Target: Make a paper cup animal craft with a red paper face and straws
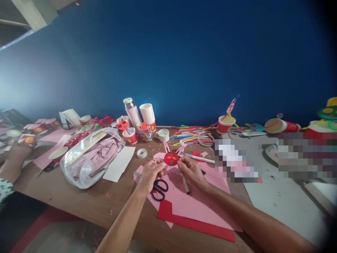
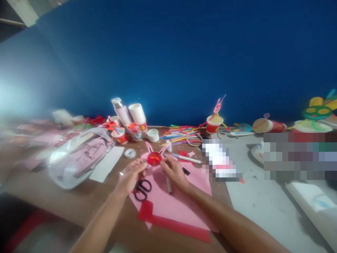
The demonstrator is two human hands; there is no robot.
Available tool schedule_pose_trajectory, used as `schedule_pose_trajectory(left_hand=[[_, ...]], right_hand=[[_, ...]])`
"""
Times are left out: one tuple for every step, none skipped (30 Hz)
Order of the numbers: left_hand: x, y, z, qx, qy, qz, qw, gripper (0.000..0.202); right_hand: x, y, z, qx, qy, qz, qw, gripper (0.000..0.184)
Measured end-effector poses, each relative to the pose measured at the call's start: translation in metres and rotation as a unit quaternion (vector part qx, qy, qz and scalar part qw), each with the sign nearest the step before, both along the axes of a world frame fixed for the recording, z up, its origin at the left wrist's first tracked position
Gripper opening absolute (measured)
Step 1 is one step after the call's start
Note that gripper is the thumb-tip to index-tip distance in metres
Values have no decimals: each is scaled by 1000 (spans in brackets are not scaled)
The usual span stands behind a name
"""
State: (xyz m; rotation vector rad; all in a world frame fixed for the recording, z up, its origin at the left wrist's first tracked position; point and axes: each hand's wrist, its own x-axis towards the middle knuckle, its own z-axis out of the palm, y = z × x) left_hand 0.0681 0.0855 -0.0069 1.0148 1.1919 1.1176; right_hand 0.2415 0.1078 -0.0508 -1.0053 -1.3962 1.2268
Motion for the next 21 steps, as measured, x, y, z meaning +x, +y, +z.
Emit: schedule_pose_trajectory(left_hand=[[-1,0,0,-1,-1,2,1000,21],[-1,0,-1,-2,1,5,1000,21],[-1,-1,-1,-2,6,8,1000,21],[-2,-1,-1,-1,13,12,1000,21],[-2,-1,-1,-1,23,16,1000,21],[-1,-2,0,-2,34,22,999,21],[0,-2,1,-4,45,28,999,21],[0,-3,1,-7,55,34,998,21],[1,-3,2,-9,63,39,997,21],[1,-4,3,-12,70,45,997,21],[-1,-4,4,-13,74,50,996,21],[-4,-3,5,-14,78,57,995,21],[-8,-1,6,-15,83,66,994,20],[-15,1,8,-15,89,78,993,20],[-24,5,9,-15,96,94,991,19],[-34,10,10,-12,104,116,988,19],[-45,16,10,-10,113,139,984,17],[-57,22,10,-9,121,161,979,17],[-68,28,9,-11,129,178,976,17],[-78,34,8,-15,135,190,972,17],[-87,40,6,-21,139,196,970,17]], right_hand=[[0,0,0,-1,-1,0,1000,23],[0,0,0,-2,-2,0,1000,23],[-1,0,0,-2,-4,0,1000,22],[-1,0,-1,-3,-5,0,1000,22],[-2,-1,-1,-5,-6,0,1000,22],[-3,-2,-1,-7,-6,0,1000,22],[-3,-3,0,-10,-6,2,1000,22],[-4,-4,1,-14,-6,7,1000,22],[-4,-6,2,-18,-3,12,1000,22],[-4,-7,4,-21,1,15,1000,21],[-3,-9,5,-22,7,19,1000,20],[-2,-10,7,-21,12,24,999,20],[-1,-10,9,-18,19,28,999,19],[0,-11,10,-14,25,31,999,18],[1,-10,11,-10,29,34,999,17],[1,-9,11,-7,29,37,999,16],[1,-8,10,-8,25,35,999,15],[1,-7,9,-9,18,31,999,14],[1,-6,7,-11,9,26,1000,14],[0,-5,6,-12,-1,23,1000,14],[0,-4,4,-12,-8,20,1000,14]])
